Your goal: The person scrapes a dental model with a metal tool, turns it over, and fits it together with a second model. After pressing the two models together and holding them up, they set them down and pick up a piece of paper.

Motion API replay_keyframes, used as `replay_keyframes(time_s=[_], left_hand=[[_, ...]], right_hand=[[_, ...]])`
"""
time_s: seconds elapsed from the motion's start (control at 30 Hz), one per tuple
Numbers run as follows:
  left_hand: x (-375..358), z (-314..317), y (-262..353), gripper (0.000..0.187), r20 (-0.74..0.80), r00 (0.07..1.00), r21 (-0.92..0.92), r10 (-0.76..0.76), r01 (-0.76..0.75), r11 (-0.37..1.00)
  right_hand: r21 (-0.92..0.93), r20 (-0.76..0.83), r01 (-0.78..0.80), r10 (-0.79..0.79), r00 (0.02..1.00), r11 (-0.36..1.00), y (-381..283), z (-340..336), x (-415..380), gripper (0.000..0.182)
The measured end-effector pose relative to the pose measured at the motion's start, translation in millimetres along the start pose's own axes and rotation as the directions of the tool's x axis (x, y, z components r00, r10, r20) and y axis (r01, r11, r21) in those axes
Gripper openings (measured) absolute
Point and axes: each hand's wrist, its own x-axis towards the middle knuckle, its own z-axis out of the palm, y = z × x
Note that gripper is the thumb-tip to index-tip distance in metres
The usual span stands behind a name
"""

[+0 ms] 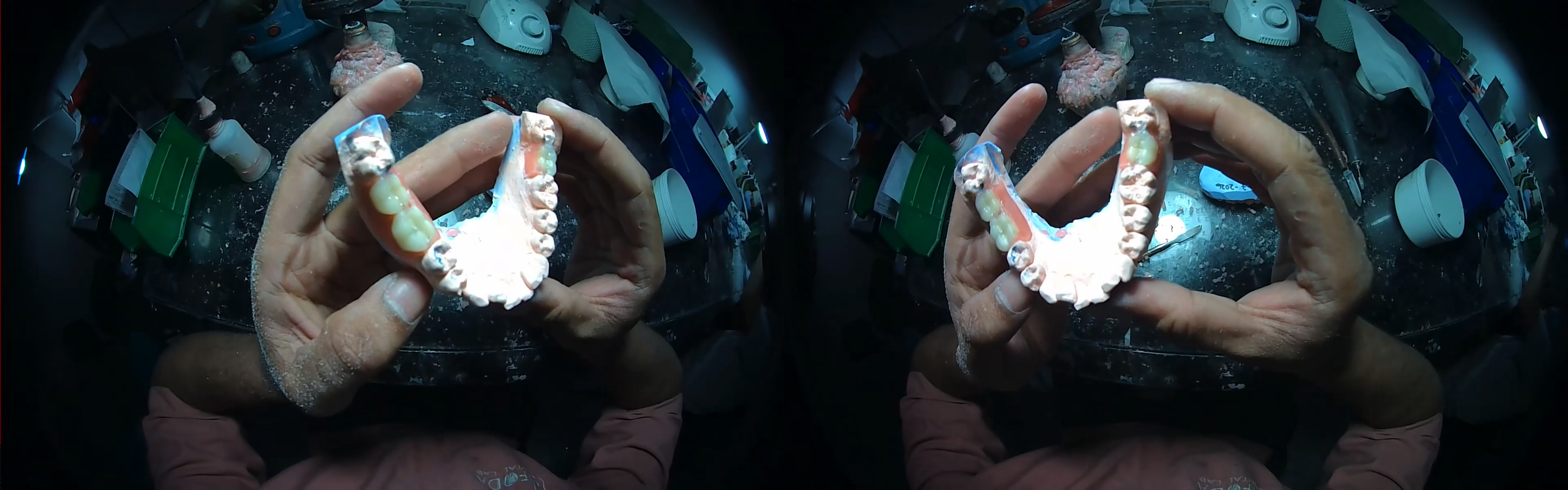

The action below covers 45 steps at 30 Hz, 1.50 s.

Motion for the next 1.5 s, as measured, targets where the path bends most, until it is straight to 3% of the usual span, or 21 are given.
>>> replay_keyframes(time_s=[0.2,0.33,0.43,0.53,0.6,0.7,0.73,0.8,0.83,0.93,1.13,1.37,1.43,1.5], left_hand=[[0.7,-1.2,-3.9,0.090,0.000,0.996,0.048,0.087,-0.087,0.995],[-0.8,1.4,-1.7,0.087,-0.028,0.998,0.073,0.063,-0.060,0.996],[-1.0,-1.0,2.2,0.083,-0.057,0.997,0.037,-0.061,0.063,0.997],[4.2,-5.0,6.3,0.084,-0.027,0.974,-0.091,-0.224,0.221,0.971],[6.4,-7.2,6.2,0.085,-0.007,0.967,-0.122,-0.254,0.251,0.960],[7.7,-4.7,10.8,0.079,0.015,0.932,-0.216,-0.361,0.355,0.909],[8.0,-5.2,11.7,0.079,0.013,0.933,-0.216,-0.360,0.354,0.910],[8.9,-6.5,13.1,0.079,0.054,0.908,-0.241,-0.415,0.416,0.877],[9.1,-5.8,14.7,0.078,0.051,0.903,-0.239,-0.427,0.426,0.872],[8.8,-6.3,11.8,0.078,0.072,0.915,-0.274,-0.398,0.402,0.874],[9.6,-5.3,14.2,0.082,0.073,0.901,-0.298,-0.427,0.428,0.853],[8.5,-4.5,13.5,0.085,0.057,0.902,-0.246,-0.427,0.427,0.870],[6.1,-10.2,8.1,0.068,0.131,0.931,-0.349,-0.340,0.364,0.863],[5.5,-10.2,7.7,0.068,0.126,0.932,-0.346,-0.340,0.363,0.865]], right_hand=[[0.001,-0.012,0.029,-0.029,1.000,1.000,0.6,2.9,0.0,0.094],[-0.009,-0.013,0.021,-0.021,1.000,1.000,-0.2,-0.1,0.2,0.093],[-0.018,-0.101,-0.131,0.129,0.987,0.991,-4.6,3.2,-0.4,0.088],[-0.021,-0.113,-0.200,0.197,0.974,0.980,-9.8,2.8,0.6,0.086],[0.038,-0.125,-0.161,0.165,0.978,0.986,-5.7,3.4,-0.2,0.086],[0.041,-0.147,-0.260,0.263,0.953,0.965,-13.7,2.3,0.5,0.088],[0.042,-0.145,-0.260,0.263,0.954,0.965,-9.4,1.1,-0.4,0.088],[0.031,-0.094,-0.047,0.050,0.994,0.998,1.0,-1.3,0.8,0.088],[0.050,-0.156,-0.217,0.223,0.962,0.975,-12.4,3.5,-1.5,0.088],[-0.009,-0.123,-0.110,0.108,0.986,0.994,-4.7,-0.4,-3.0,0.089],[-0.004,-0.113,-0.036,0.035,0.993,0.999,0.3,-1.9,-3.4,0.093],[-0.017,-0.182,-0.170,0.164,0.969,0.985,-11.8,4.0,-2.5,0.093],[-0.006,-0.197,-0.210,0.205,0.959,0.978,-13.3,4.4,-2.1,0.092],[-0.006,-0.179,-0.188,0.184,0.966,0.982,-11.4,2.7,-3.0,0.092]])
